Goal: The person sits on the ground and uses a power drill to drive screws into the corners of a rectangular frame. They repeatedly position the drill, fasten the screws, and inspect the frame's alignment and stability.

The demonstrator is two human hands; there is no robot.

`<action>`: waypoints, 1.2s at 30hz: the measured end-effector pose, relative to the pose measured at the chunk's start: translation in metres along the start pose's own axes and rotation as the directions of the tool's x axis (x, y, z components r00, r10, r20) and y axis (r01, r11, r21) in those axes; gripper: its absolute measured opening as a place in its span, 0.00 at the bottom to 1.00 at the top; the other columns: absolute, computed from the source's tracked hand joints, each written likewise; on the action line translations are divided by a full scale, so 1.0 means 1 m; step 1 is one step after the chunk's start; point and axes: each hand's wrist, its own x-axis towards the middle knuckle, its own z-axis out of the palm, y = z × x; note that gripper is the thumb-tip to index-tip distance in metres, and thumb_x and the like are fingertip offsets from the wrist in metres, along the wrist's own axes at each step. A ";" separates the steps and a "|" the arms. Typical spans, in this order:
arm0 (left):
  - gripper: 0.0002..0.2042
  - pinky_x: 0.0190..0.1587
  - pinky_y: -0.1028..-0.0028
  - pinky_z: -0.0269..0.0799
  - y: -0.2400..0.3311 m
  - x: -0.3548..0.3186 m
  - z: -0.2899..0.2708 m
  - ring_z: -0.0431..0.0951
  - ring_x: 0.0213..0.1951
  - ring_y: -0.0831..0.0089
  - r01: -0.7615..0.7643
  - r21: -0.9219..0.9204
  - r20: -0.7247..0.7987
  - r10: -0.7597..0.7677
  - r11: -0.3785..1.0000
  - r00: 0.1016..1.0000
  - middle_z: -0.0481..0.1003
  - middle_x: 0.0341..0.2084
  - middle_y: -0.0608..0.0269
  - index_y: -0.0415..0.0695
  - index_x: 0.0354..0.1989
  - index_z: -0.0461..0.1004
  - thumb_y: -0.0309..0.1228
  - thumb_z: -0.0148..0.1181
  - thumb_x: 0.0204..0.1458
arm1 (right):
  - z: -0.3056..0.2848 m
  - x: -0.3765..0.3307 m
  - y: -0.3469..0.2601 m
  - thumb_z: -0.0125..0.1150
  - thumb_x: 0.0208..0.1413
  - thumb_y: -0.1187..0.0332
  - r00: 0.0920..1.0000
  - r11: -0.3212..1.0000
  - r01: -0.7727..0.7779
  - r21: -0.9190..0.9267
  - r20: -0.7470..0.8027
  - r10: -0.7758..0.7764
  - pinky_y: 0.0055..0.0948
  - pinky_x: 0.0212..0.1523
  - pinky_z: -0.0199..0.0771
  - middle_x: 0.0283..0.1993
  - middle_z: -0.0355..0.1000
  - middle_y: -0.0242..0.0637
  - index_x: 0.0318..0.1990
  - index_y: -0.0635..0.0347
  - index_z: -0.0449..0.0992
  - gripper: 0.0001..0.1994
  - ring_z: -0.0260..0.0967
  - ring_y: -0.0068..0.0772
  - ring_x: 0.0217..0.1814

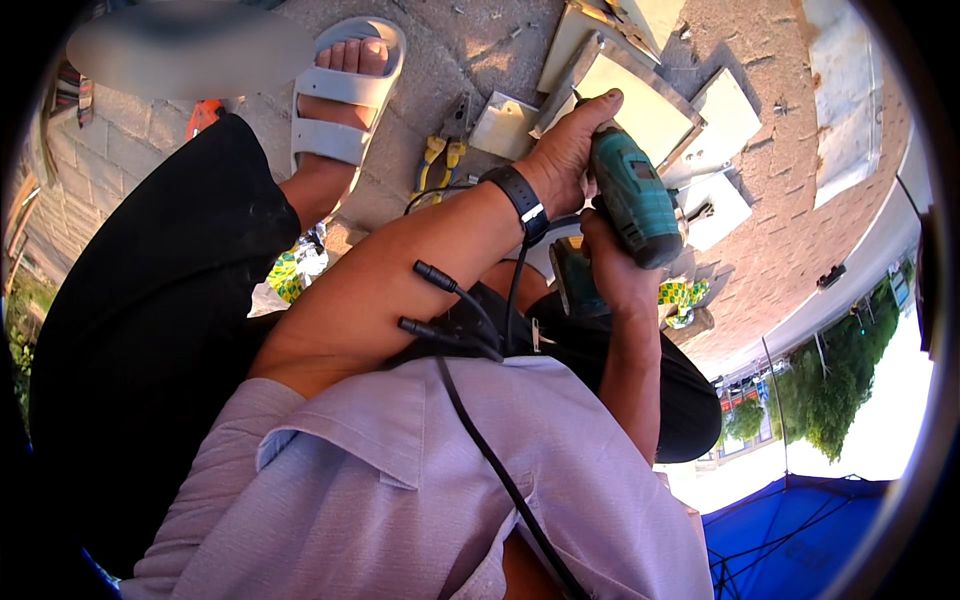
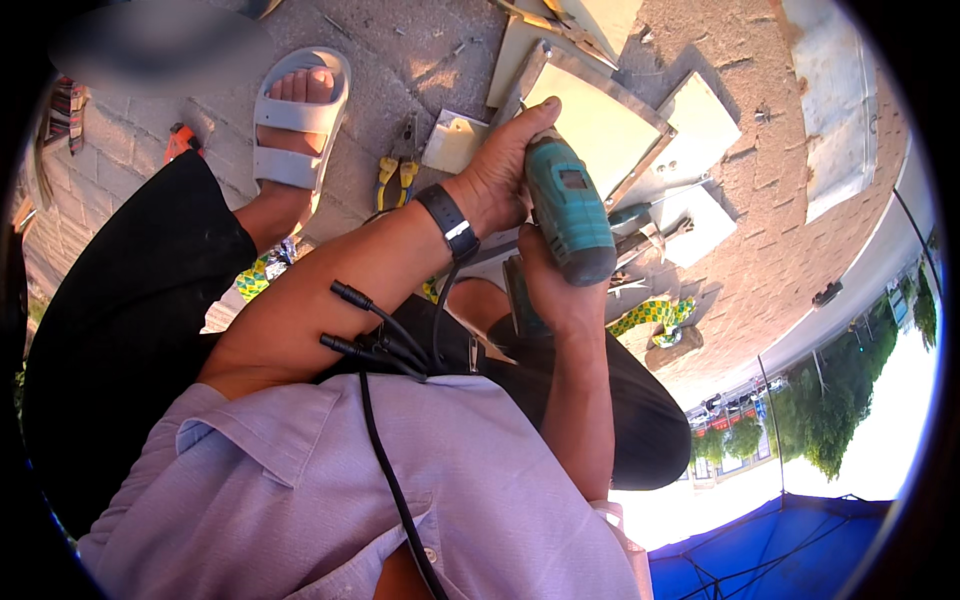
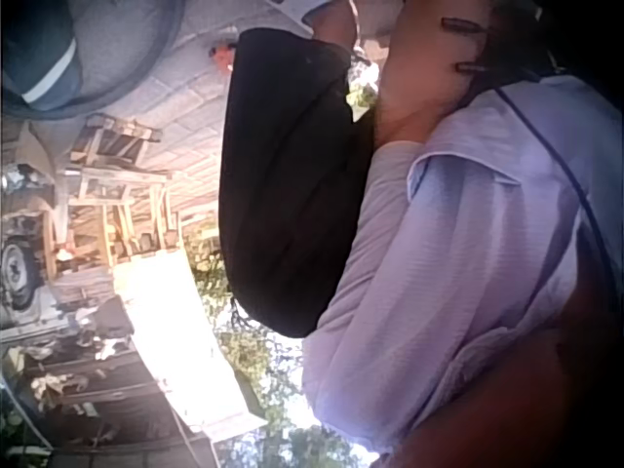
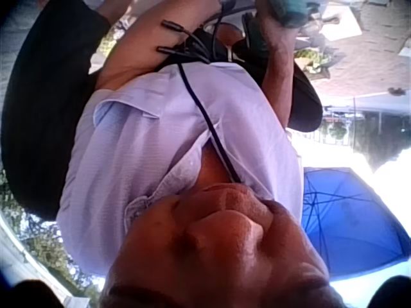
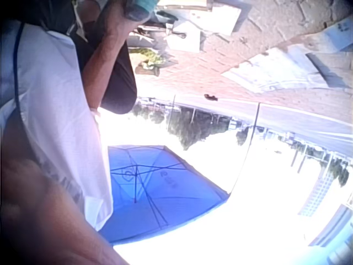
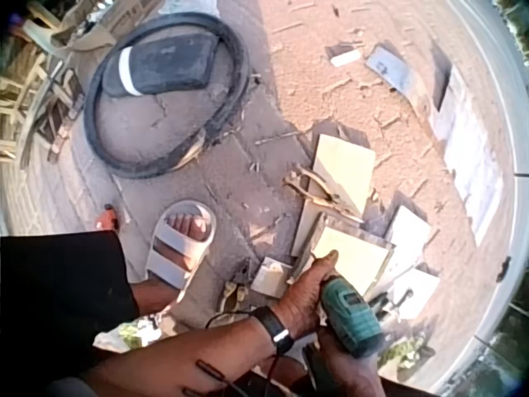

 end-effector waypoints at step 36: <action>0.22 0.35 0.67 0.79 -0.004 0.012 -0.009 0.79 0.28 0.70 -0.045 0.078 0.000 0.045 0.996 0.999 0.74 0.24 0.67 0.53 0.34 0.70 0.59 0.65 0.56 | -0.005 0.005 0.002 0.68 0.53 0.70 1.000 0.999 -0.002 0.051 -0.007 0.003 0.35 0.46 0.77 0.43 0.80 0.40 0.51 0.64 0.79 0.17 0.78 0.32 0.44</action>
